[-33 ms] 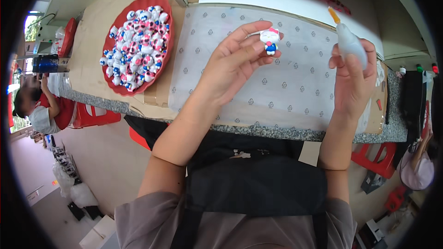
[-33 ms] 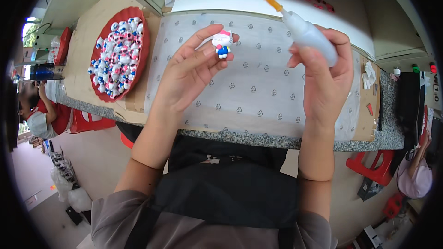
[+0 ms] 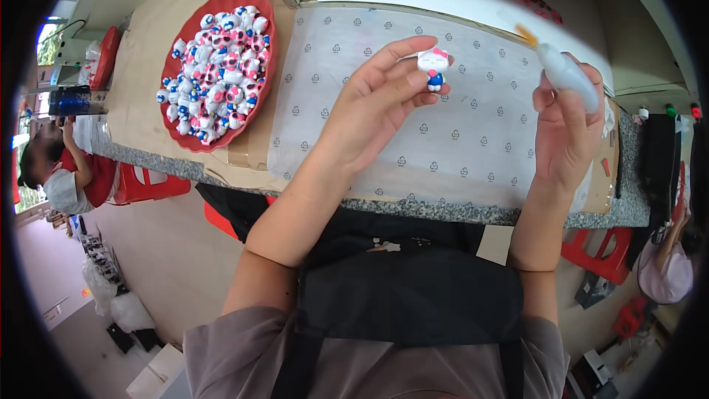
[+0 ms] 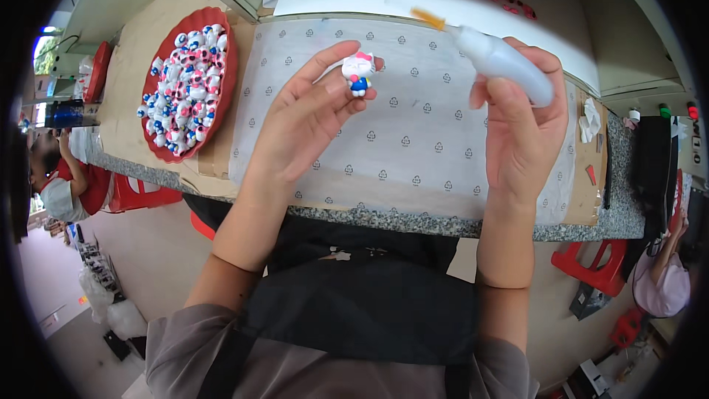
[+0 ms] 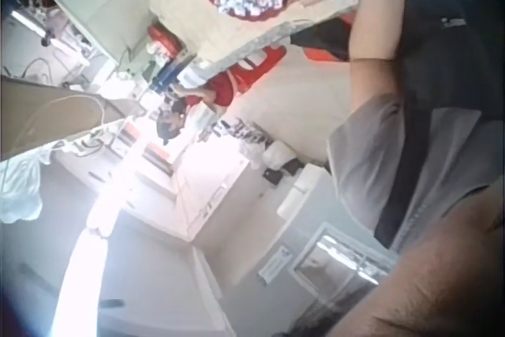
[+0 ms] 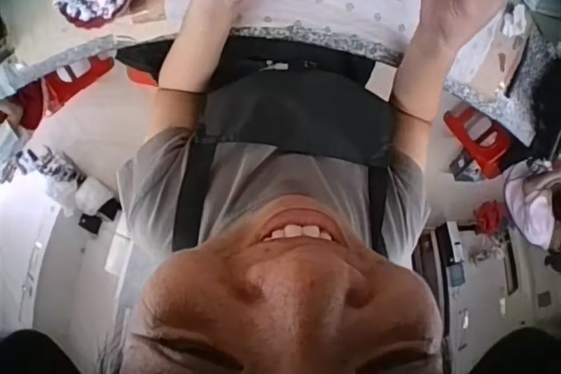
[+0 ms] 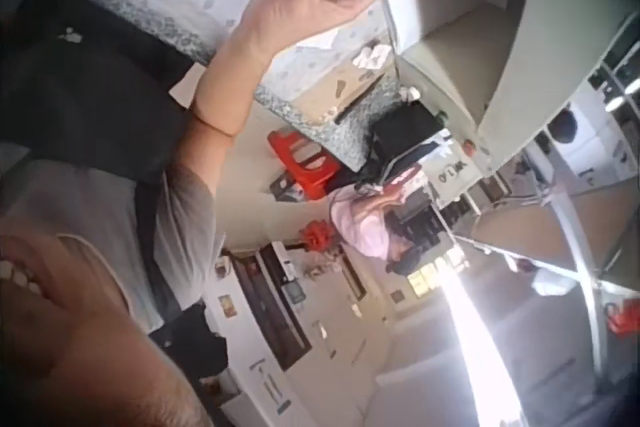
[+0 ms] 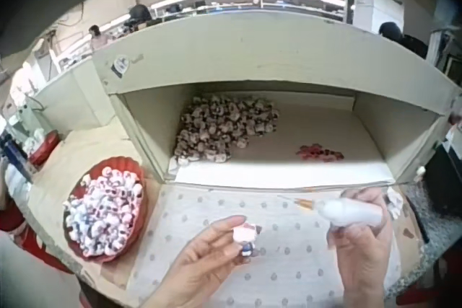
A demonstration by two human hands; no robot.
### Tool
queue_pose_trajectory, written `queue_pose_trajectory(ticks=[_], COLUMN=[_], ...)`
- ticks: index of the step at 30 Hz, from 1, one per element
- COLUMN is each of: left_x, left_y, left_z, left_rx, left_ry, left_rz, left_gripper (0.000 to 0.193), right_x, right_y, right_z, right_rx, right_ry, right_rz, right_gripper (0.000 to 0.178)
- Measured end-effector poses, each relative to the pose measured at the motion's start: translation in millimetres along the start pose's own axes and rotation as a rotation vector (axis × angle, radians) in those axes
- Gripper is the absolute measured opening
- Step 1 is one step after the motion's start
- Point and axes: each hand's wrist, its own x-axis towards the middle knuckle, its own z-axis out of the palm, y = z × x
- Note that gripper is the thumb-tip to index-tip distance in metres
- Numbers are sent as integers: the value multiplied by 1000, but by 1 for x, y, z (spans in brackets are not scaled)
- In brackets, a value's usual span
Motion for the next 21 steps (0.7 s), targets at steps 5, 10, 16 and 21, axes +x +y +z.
queue_pose_trajectory(ticks=[5,10,16,21], left_x=[-8,-9,-11,-11], left_y=[-17,-20,-18,-17], left_z=[-9,-14,-14,-12], left_rx=[208,180,176,172], left_ry=[104,131,127,124], left_rz=[104,142,155,166], left_gripper=[41,40,40,40], right_x=[-8,-14,-19,-20], right_y=[10,18,19,19], right_z=[12,12,19,20], right_rx=[-88,-554,-574,-582], right_ry=[7,-327,-438,-447], right_rz=[-28,-481,-500,-504], right_gripper=[23,43,45,46])
